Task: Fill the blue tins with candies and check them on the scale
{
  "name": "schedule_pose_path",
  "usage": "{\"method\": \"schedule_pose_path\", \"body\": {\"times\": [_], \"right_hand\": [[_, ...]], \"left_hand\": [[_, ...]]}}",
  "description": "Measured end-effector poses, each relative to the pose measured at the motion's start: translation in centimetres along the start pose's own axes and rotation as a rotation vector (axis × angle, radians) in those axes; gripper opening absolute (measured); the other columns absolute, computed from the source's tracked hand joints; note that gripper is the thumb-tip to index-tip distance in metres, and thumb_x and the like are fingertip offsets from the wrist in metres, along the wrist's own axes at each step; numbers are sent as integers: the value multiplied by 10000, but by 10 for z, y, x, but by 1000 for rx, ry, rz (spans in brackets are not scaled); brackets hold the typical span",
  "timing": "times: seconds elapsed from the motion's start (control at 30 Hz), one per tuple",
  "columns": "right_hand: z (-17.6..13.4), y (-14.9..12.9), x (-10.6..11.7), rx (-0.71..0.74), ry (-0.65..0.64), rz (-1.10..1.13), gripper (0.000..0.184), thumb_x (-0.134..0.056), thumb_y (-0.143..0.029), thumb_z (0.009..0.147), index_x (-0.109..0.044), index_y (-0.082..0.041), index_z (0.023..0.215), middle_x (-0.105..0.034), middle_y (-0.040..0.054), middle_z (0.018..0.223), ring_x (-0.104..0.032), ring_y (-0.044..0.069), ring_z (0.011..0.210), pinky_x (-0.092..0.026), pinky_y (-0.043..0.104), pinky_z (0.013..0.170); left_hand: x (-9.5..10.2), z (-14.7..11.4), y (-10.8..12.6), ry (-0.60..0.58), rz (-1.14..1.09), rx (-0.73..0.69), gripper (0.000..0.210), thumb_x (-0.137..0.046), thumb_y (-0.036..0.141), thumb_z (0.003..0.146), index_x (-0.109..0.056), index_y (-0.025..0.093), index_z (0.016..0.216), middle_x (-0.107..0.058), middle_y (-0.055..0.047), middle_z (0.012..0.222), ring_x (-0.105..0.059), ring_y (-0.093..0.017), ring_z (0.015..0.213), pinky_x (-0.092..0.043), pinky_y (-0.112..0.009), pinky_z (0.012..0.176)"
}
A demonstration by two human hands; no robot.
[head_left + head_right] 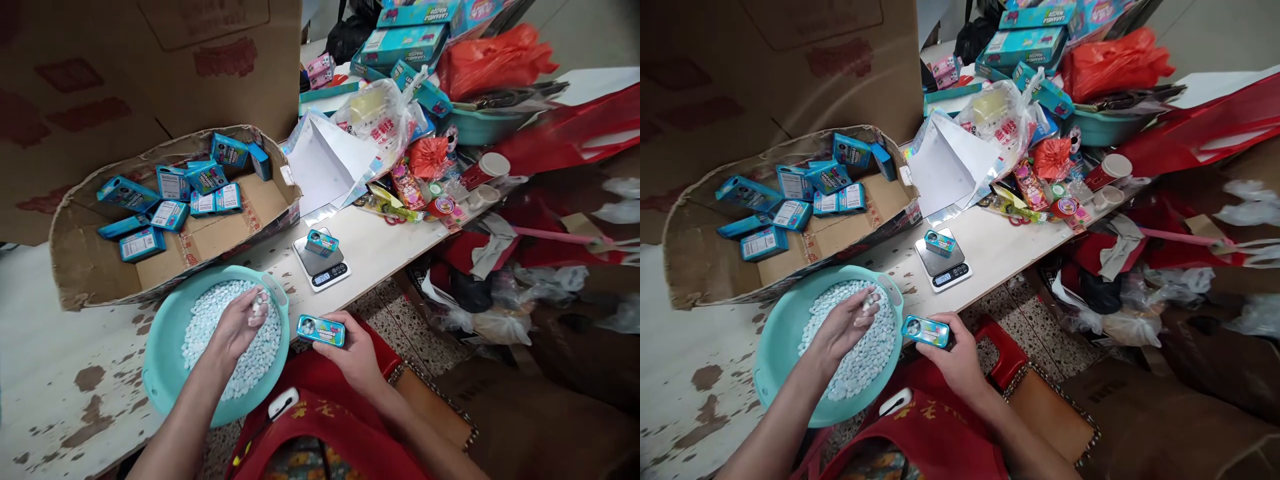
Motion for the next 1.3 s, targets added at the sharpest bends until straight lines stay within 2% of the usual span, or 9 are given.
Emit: {"method": "schedule_pose_path", "body": {"times": [0.1,0.2,0.4,0.57,0.77,1.03,1.1,1.17,1.3], "right_hand": [[9,7,19,-16,54,16,344,-774,-294,655,-606,-214,944,-648,28,898,-618,195,804,-515,322,744],[19,12,35,-19,84,34,352,-766,-304,669,-602,-217,968,-653,33,917,-622,200,823,-517,330,758],[33,21,60,-39,126,70,361,-760,-303,680,-597,-212,989,-658,45,952,-630,211,851,-519,344,775],[41,34,76,-90,145,72,364,-766,-310,672,-590,-212,976,-662,47,953,-634,212,833,-523,347,760],[46,39,83,-128,136,84,381,-767,-330,671,-581,-205,979,-669,46,921,-636,214,819,-521,350,753],[46,43,75,-120,117,55,401,-774,-352,669,-588,-203,992,-683,51,994,-638,211,857,-512,322,758],[44,44,71,-120,121,54,414,-779,-360,663,-588,-203,995,-686,51,983,-638,210,849,-511,321,753],[42,44,66,-124,124,60,422,-783,-363,659,-587,-203,996,-690,48,960,-639,206,832,-512,323,749],[34,42,56,-134,118,65,416,-785,-351,657,-589,-204,994,-691,44,950,-640,200,822,-512,326,755]], "left_hand": [[-55,18,8,-151,245,41,119,-662,145,719,-566,109,778,-531,-30,687,-430,-34,441,-191,-100,312],[-93,50,17,-193,534,11,121,-694,139,658,-586,109,702,-493,0,558,-411,-39,395,-176,-108,322],[-156,104,44,-250,1079,-366,122,-625,48,611,-621,158,661,-509,10,486,-457,-105,408,-311,-197,412],[-189,112,49,-236,1659,-735,218,-568,-8,601,-610,197,663,-550,-25,706,-495,-158,613,-336,-252,580],[-196,110,47,-284,1809,-749,257,-539,9,669,-612,209,811,-537,-49,805,-485,-176,644,-322,-277,619],[-196,115,49,-368,1942,-733,211,-567,108,703,-613,179,895,-596,-61,869,-548,-198,795,-383,-286,682],[-191,116,54,-330,1790,-674,182,-577,89,676,-598,162,842,-599,-43,800,-562,-177,741,-406,-281,667],[-176,114,59,-283,1498,-540,136,-592,105,677,-566,148,804,-586,-20,710,-572,-150,639,-437,-275,624],[-115,81,69,-199,896,-319,262,-685,230,681,-540,133,876,-619,-32,704,-592,-138,550,-479,-269,544]]}}
Point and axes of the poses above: each hand's wrist, its own z-axis towards the middle knuckle, its own x-axis out of the back of the hand, y = z × x, the point moved 6 cm from there along z, towards the middle knuckle
